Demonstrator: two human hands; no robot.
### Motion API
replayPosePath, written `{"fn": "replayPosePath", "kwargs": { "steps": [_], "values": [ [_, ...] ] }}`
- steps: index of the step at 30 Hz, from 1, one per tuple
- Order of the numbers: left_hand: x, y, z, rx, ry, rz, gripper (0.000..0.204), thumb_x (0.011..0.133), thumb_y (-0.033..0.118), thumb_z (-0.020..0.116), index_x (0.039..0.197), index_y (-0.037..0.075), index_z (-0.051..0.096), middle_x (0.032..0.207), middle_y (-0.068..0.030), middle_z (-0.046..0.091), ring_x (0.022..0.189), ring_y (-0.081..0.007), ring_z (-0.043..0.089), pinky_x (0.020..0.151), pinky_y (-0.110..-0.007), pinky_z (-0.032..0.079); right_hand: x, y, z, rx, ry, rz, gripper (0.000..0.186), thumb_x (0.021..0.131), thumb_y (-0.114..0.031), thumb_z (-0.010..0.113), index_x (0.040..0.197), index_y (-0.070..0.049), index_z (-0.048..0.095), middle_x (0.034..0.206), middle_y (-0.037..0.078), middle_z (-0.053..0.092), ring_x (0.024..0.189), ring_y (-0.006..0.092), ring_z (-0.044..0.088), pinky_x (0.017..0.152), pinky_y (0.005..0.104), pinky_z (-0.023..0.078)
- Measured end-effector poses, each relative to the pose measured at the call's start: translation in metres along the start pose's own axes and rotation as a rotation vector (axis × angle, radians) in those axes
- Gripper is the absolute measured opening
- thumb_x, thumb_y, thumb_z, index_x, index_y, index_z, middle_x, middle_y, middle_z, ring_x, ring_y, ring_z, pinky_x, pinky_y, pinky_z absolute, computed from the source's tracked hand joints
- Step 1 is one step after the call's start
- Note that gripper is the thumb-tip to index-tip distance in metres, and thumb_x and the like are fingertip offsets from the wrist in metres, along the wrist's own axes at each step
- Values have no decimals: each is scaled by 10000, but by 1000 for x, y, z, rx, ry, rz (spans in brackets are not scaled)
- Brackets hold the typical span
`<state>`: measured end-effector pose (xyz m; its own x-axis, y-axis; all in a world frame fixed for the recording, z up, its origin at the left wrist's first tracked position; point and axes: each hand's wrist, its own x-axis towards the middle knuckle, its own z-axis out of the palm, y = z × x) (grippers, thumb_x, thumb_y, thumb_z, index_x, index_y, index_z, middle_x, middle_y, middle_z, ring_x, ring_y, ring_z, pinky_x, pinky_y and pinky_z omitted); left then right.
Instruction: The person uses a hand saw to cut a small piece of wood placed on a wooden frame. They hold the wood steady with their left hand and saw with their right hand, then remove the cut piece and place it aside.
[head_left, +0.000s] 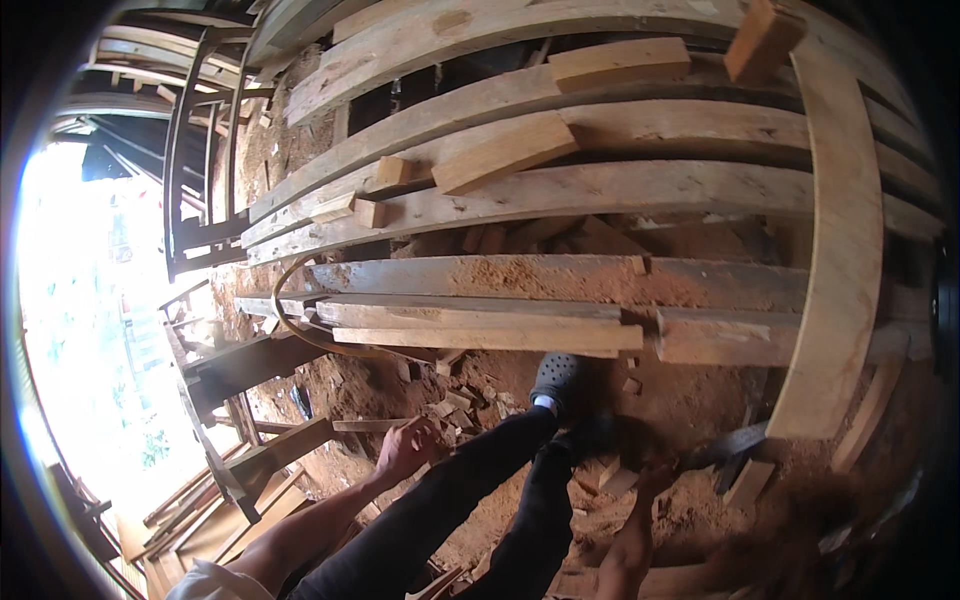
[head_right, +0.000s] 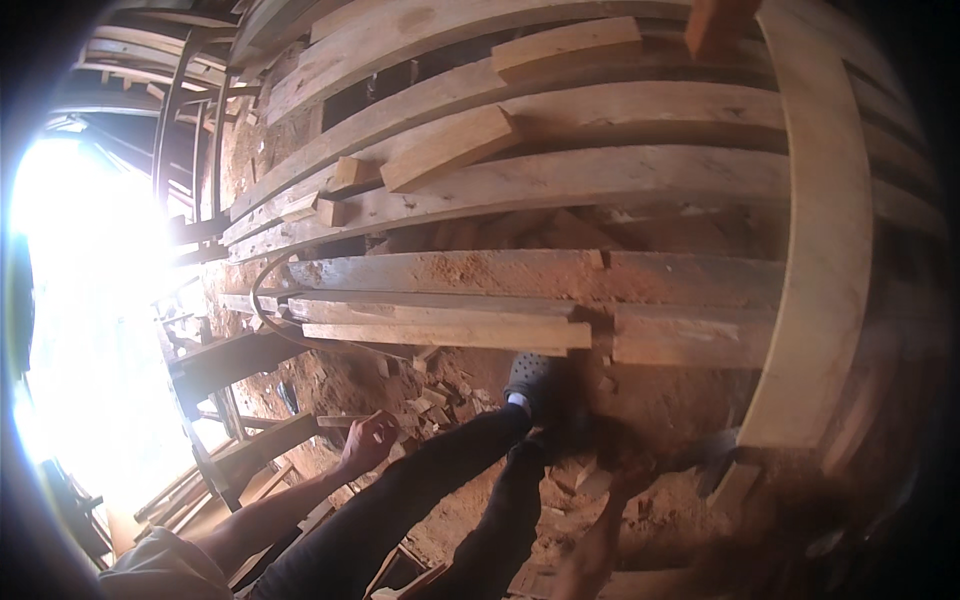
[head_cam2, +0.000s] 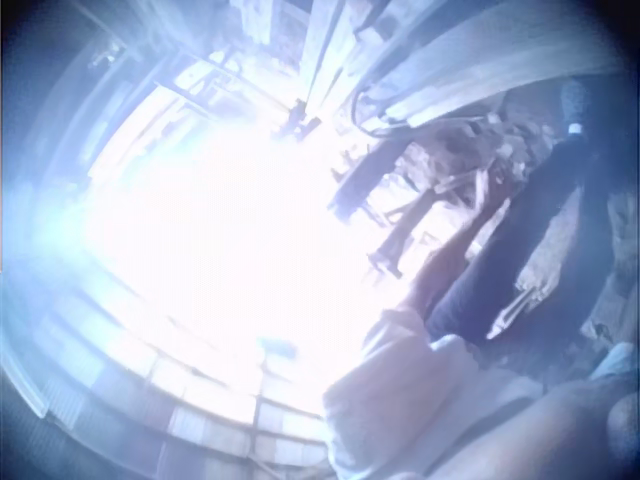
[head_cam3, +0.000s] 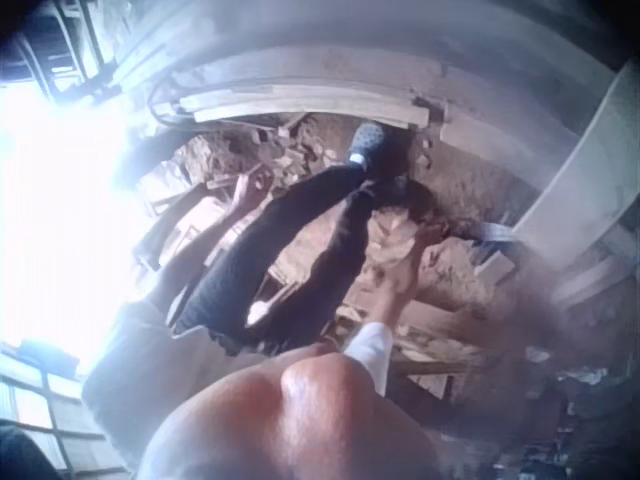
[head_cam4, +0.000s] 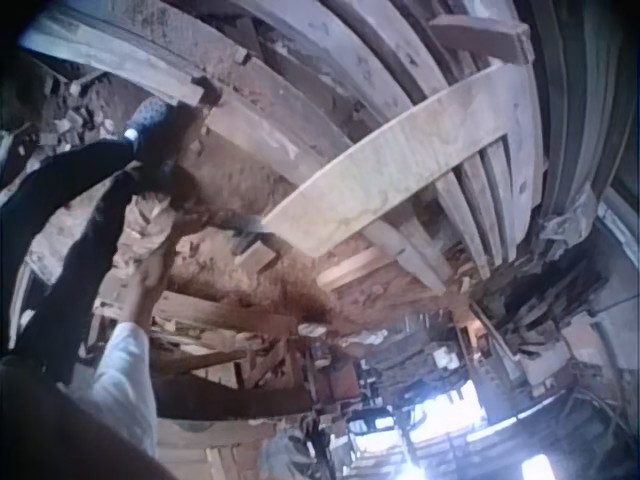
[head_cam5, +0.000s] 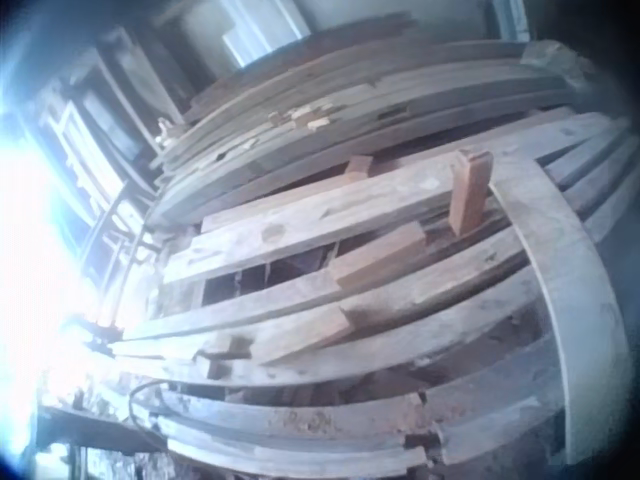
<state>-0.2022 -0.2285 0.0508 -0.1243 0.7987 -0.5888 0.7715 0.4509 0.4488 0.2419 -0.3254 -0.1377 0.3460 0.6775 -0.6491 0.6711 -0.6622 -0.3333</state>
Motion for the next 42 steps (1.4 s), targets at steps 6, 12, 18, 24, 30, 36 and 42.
{"fn": "replayPosePath", "kwargs": {
  "steps": [6,12,18,24,30,36,42],
  "values": [
    [47,55,-23,0,200,376,69,830,5,669,884,26,631,745,-92,613,637,-211,631,576,-328,502,-78,-128,-108,427,-256,-89,586,1030,-307,358,1517,-27,194,1596,128,87,1472,236,131,1194,380,115],
    [134,140,-82,96,536,571,151,805,18,678,937,8,606,790,-115,616,762,-302,639,705,-379,513,5,-65,-28,119,242,103,617,934,-262,624,1437,-5,375,1464,210,404,1280,278,486,1030,420,432],
    [227,198,-136,117,593,632,399,792,127,702,1167,71,577,1096,-144,571,1055,-360,572,928,-473,460,-107,-201,-189,679,749,-414,237,982,-186,535,1046,35,591,1186,199,622,1079,287,609,934,396,502],
    [245,178,-142,302,531,558,562,800,272,689,1297,110,482,1224,-177,484,1192,-364,460,1007,-467,371,-205,-354,-350,566,698,-867,229,975,-177,537,1048,34,592,1181,194,621,1070,279,609,926,390,502],
    [211,166,-117,337,533,554,579,800,204,651,1333,109,445,1295,-182,447,1229,-353,434,1020,-475,351,-217,-377,-353,535,437,-890,222,968,-167,539,1050,32,592,1176,189,620,1060,271,609,918,385,503],
    [202,143,-115,406,490,603,593,753,148,660,1317,99,484,1279,-184,468,1200,-335,462,1003,-478,363,-221,-384,-356,525,367,-877,216,961,-158,542,1052,31,593,1170,184,619,1051,264,609,909,380,503],
    [205,147,-112,428,445,510,520,838,150,597,1338,121,457,1286,-175,449,1196,-357,446,1005,-500,355,-225,-390,-353,517,336,-877,211,954,-149,544,1054,29,594,1165,179,618,1042,256,609,901,374,504]
  ]
}}
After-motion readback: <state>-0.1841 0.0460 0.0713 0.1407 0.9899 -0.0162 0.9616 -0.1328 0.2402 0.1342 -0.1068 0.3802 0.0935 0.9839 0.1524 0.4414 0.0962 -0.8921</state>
